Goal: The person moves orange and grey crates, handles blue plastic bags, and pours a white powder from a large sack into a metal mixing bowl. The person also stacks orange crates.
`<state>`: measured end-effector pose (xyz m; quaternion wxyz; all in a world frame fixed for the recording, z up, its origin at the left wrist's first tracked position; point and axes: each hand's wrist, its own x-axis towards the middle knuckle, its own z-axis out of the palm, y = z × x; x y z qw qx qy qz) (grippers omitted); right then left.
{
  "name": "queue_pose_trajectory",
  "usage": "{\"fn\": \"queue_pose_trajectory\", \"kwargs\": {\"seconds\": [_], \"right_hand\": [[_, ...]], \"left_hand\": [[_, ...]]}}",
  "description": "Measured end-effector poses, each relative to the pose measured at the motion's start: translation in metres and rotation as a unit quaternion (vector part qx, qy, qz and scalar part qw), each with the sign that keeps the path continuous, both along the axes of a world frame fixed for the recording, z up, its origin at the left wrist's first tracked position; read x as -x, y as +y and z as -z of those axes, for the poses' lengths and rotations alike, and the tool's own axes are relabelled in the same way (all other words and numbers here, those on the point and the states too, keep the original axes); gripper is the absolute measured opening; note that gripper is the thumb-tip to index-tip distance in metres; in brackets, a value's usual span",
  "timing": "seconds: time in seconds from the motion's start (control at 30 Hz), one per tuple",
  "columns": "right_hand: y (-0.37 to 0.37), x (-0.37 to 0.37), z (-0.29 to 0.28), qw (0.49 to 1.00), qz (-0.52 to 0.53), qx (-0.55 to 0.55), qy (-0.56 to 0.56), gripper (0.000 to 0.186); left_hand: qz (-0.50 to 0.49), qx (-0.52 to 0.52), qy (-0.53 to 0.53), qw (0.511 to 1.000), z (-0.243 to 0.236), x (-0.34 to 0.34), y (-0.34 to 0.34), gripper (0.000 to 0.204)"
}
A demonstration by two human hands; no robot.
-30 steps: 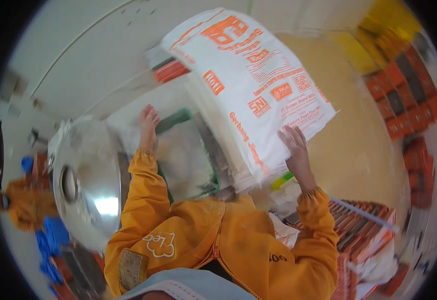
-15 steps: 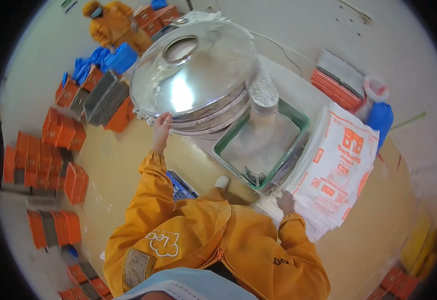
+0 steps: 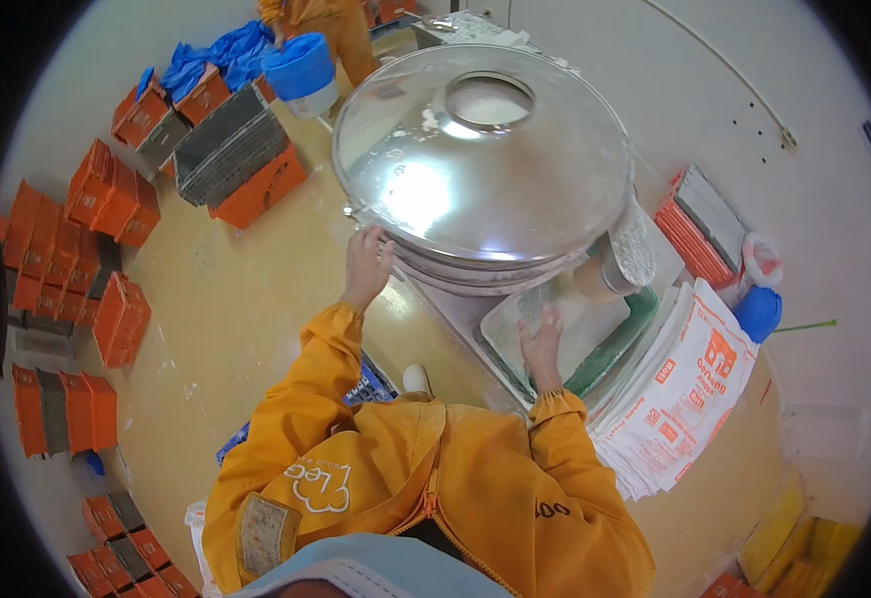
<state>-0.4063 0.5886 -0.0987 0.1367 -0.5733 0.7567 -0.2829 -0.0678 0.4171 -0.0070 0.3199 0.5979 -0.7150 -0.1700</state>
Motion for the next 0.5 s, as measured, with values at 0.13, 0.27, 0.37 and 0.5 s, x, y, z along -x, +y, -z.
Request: {"fn": "queue_pose_trajectory", "kwargs": {"seconds": [0.13,0.27,0.37,0.5], "right_hand": [[-0.073,-0.027,-0.067,0.992,0.009,0.119,0.030,0.070],[-0.137,-0.046,-0.108,0.995,0.041,0.021,0.092,0.079],[-0.186,-0.069,-0.118,0.974,0.099,-0.116,0.166,0.084],[-0.241,-0.078,-0.116,0.958,0.166,-0.117,0.204,0.087]], "left_hand": [[-0.028,0.010,-0.148,0.989,-0.023,-0.010,-0.034,0.071],[-0.027,-0.107,-0.242,0.964,-0.007,-0.010,-0.087,0.094],[-0.026,-0.111,-0.237,0.965,-0.007,-0.006,-0.120,0.096],[-0.043,-0.099,-0.234,0.966,-0.012,-0.017,-0.176,0.096]]}}
